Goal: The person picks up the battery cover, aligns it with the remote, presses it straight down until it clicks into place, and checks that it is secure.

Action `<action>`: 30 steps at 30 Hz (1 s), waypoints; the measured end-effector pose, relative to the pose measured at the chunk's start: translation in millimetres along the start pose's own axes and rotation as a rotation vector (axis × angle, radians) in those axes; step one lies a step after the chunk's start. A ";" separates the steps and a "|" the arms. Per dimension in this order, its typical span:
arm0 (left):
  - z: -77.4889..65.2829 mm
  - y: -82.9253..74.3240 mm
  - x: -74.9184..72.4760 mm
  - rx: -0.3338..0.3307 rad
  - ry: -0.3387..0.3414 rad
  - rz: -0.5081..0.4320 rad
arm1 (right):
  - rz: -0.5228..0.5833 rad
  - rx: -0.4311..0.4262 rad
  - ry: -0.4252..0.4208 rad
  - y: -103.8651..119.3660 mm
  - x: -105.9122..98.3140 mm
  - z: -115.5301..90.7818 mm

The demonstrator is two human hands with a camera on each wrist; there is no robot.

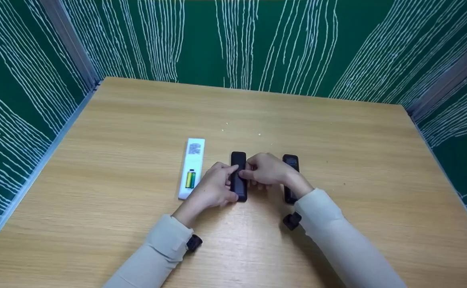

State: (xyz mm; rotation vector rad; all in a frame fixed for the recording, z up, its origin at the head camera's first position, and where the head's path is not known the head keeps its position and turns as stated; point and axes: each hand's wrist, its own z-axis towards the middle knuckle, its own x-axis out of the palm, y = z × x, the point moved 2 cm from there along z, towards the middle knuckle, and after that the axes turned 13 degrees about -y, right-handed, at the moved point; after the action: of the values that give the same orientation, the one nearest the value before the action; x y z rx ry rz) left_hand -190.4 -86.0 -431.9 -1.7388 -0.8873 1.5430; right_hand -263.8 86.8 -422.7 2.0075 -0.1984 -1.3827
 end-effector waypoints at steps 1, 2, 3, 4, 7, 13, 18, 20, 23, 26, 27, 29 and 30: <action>0.0 0.1 -0.1 -0.002 -0.001 0.000 | 0.003 0.002 -0.002 0.1 0.5 -0.2; 0.0 0.3 -0.1 -0.004 0.000 -0.003 | 0.006 0.004 -0.004 0.0 1.2 -0.3; -0.1 0.4 -0.2 -0.007 0.001 -0.007 | 0.008 0.008 -0.005 -0.1 1.9 -0.5; -0.1 0.2 -0.3 -0.012 0.003 -0.012 | 0.011 0.012 -0.006 -0.5 2.5 -0.8; -0.3 -0.5 -0.1 -0.029 0.007 -0.030 | 0.022 0.024 -0.009 -1.8 4.1 -1.7; -0.7 -1.9 0.1 -0.054 0.008 -0.048 | 0.041 0.035 -0.009 -3.5 5.3 -3.1; -1.2 -2.2 0.0 -0.053 0.012 -0.060 | 0.065 0.056 0.007 -3.7 5.6 -4.0; -1.1 -2.2 0.1 -0.047 0.012 -0.060 | 0.074 0.065 0.010 -3.8 5.7 -4.2; -1.0 -1.9 0.0 -0.035 0.011 -0.056 | 0.082 0.081 0.015 -3.7 6.0 -4.0; -1.1 -1.6 0.2 -0.021 0.011 -0.041 | 0.084 0.091 0.019 -3.5 6.0 -3.6; -1.0 -1.5 0.3 -0.017 0.011 -0.037 | 0.084 0.094 0.019 -3.3 6.1 -3.5; -1.3 -1.8 0.2 -0.010 0.011 -0.024 | 0.084 0.095 0.021 -2.8 6.5 -3.8; -1.3 -1.9 0.2 -0.009 0.011 -0.022 | 0.082 0.094 0.022 -2.6 6.7 -4.0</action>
State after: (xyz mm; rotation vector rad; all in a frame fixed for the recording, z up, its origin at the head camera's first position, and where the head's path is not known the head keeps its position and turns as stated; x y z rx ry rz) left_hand -189.2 -84.8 -430.3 -1.7369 -0.9055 1.5160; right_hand -258.1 87.4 -428.6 2.0662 -0.3380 -1.3213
